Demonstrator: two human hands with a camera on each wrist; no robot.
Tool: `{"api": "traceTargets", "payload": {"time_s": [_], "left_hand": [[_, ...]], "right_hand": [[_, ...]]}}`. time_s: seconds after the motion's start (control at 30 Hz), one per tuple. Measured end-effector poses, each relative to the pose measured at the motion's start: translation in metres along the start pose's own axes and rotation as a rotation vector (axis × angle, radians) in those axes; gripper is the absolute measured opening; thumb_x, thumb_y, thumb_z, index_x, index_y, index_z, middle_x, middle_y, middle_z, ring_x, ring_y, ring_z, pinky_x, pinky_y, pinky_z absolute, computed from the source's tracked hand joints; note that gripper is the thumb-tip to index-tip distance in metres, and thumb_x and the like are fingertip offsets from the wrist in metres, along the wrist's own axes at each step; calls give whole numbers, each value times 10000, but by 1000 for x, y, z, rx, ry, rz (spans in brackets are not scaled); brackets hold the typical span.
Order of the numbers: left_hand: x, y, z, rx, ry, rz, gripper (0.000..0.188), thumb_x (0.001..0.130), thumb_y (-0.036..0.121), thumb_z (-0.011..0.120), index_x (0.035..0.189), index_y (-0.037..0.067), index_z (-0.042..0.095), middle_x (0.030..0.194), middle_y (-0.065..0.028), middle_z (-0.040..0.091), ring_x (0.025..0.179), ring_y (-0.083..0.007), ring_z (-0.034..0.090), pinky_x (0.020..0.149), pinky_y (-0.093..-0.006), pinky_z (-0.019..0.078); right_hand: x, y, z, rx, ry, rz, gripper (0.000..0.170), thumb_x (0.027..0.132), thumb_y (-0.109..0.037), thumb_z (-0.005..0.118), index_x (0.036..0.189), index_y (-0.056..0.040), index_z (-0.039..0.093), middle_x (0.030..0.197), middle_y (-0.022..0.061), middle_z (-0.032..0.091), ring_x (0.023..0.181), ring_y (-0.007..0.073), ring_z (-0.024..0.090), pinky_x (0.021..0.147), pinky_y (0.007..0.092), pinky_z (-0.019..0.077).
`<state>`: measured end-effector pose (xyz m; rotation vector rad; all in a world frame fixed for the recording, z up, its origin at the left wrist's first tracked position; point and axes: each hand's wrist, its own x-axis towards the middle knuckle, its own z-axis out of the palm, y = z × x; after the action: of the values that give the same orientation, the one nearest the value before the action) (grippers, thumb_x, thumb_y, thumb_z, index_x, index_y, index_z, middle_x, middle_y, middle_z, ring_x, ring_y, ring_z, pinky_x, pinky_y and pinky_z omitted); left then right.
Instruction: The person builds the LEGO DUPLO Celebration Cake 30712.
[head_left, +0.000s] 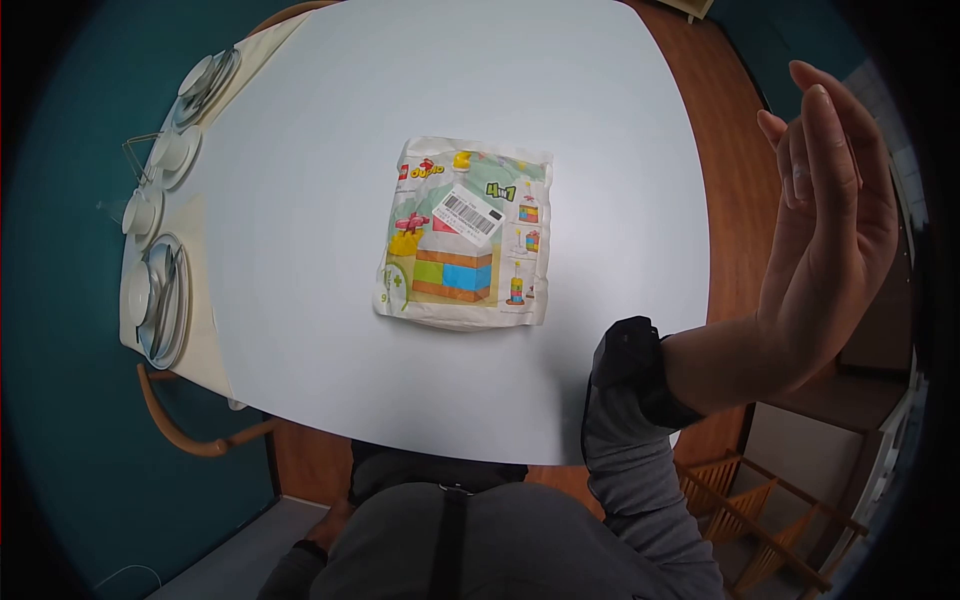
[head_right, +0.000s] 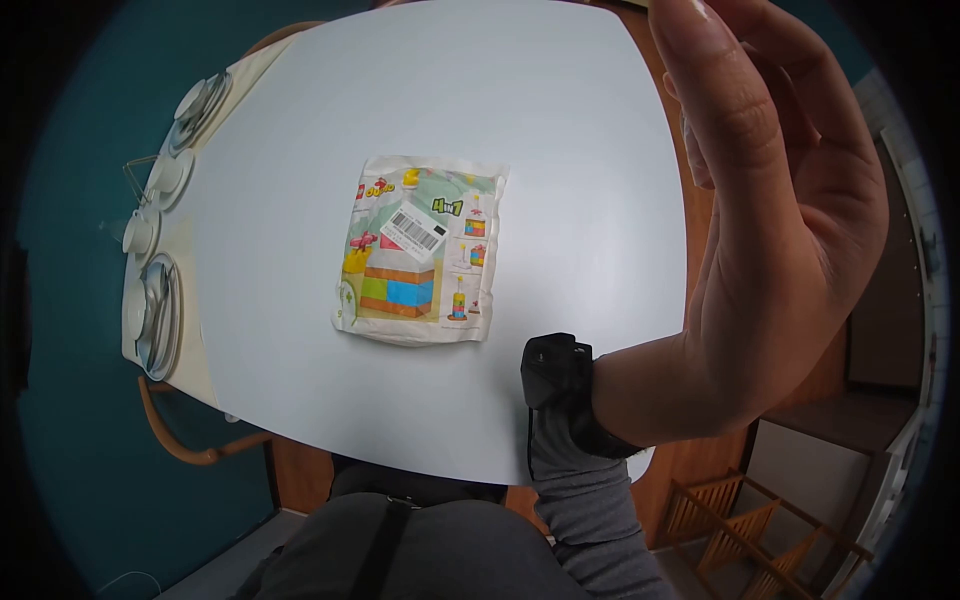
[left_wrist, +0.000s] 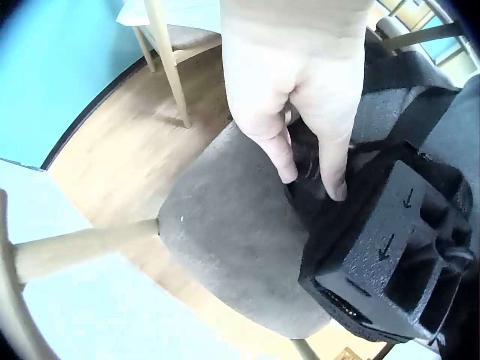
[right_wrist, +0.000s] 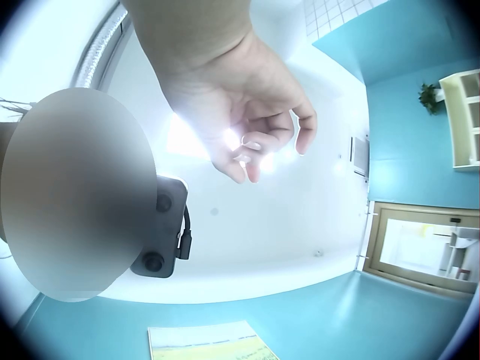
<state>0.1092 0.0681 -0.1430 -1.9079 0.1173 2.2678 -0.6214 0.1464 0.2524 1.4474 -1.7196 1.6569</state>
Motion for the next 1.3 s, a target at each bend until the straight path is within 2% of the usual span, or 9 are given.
{"api": "traceTargets", "payload": {"time_s": [0.17, 0.33, 0.47, 0.73, 0.9, 1.03, 1.17, 1.27, 1.3], "left_hand": [[33, -6, -24, -114, -103, -81, 616, 924, 448, 563, 1262, -65, 521, 1289, -180, 572, 1210, -307, 528, 1020, -350, 393], [-76, 18, 132, 838, 288, 574, 508, 916, 352, 613, 1217, -54, 563, 1197, -165, 631, 1092, -290, 594, 963, -380, 450], [-84, 14, 148, 1229, 447, 725, 457, 915, 320, 623, 1192, -42, 589, 1145, -162, 655, 1043, -283, 618, 935, -386, 472], [-62, 53, 115, 2031, 352, 319, 379, 918, 285, 623, 1148, -16, 634, 1056, -160, 687, 976, -275, 647, 891, -385, 497], [-226, 161, 277, 1532, -35, 209, 295, 941, 261, 601, 1060, 11, 704, 901, -98, 729, 904, -179, 693, 816, -293, 520], [-297, 212, 352, 1374, -339, 819, 263, 935, 229, 634, 1066, 11, 700, 955, -106, 726, 911, -191, 694, 820, -301, 531], [-290, 261, 427, 1610, -3, 1431, 218, 920, 130, 627, 1096, 4, 656, 1071, -104, 697, 1006, -199, 647, 904, -346, 500], [-259, 294, 483, 1498, -132, 1642, 204, 938, 183, 606, 1085, 49, 649, 1255, -106, 611, 1138, -238, 586, 923, -368, 488], [-250, 302, 502, 1517, -129, 1691, 206, 945, 201, 598, 1082, 55, 646, 1304, -107, 579, 1175, -250, 564, 932, -375, 483]], "right_hand": [[3, 1, 4, -1, 45, 5, 310, 962, -153, 575, 1208, 29, 626, 719, -2, 555, 629, 12, 521, 894, 348, 545], [4, 5, 4, 6, 3, 6, 302, 956, -157, 581, 1189, 27, 637, 766, 12, 603, 641, 11, 534, 885, 349, 550], [6, 7, 2, 7, -30, -27, 291, 955, -151, 580, 1178, 25, 644, 889, 65, 669, 688, 26, 581, 879, 361, 557], [7, -1, 15, 6, 34, 43, 251, 951, -141, 587, 1147, -8, 670, 1139, 143, 670, 918, 106, 677, 889, 348, 558], [4, -2, 12, -28, 42, 67, 247, 942, -149, 608, 1135, -11, 675, 1129, 136, 676, 941, 111, 681, 892, 329, 556], [3, -21, 14, -170, 57, 177, 242, 934, -158, 624, 1120, -13, 679, 1120, 132, 682, 945, 107, 681, 898, 316, 555], [-1, -26, 17, -225, 112, 195, 251, 939, -164, 621, 1126, -5, 670, 1067, 118, 688, 911, 98, 679, 894, 320, 561], [-1, -34, 22, -78, 161, 129, 243, 949, -153, 605, 1128, 3, 658, 960, 85, 684, 747, 49, 624, 843, 276, 563], [-2, -39, 21, 75, 82, 127, 225, 921, -162, 646, 1081, -7, 674, 884, 51, 679, 680, 25, 565, 694, 212, 456]]}}
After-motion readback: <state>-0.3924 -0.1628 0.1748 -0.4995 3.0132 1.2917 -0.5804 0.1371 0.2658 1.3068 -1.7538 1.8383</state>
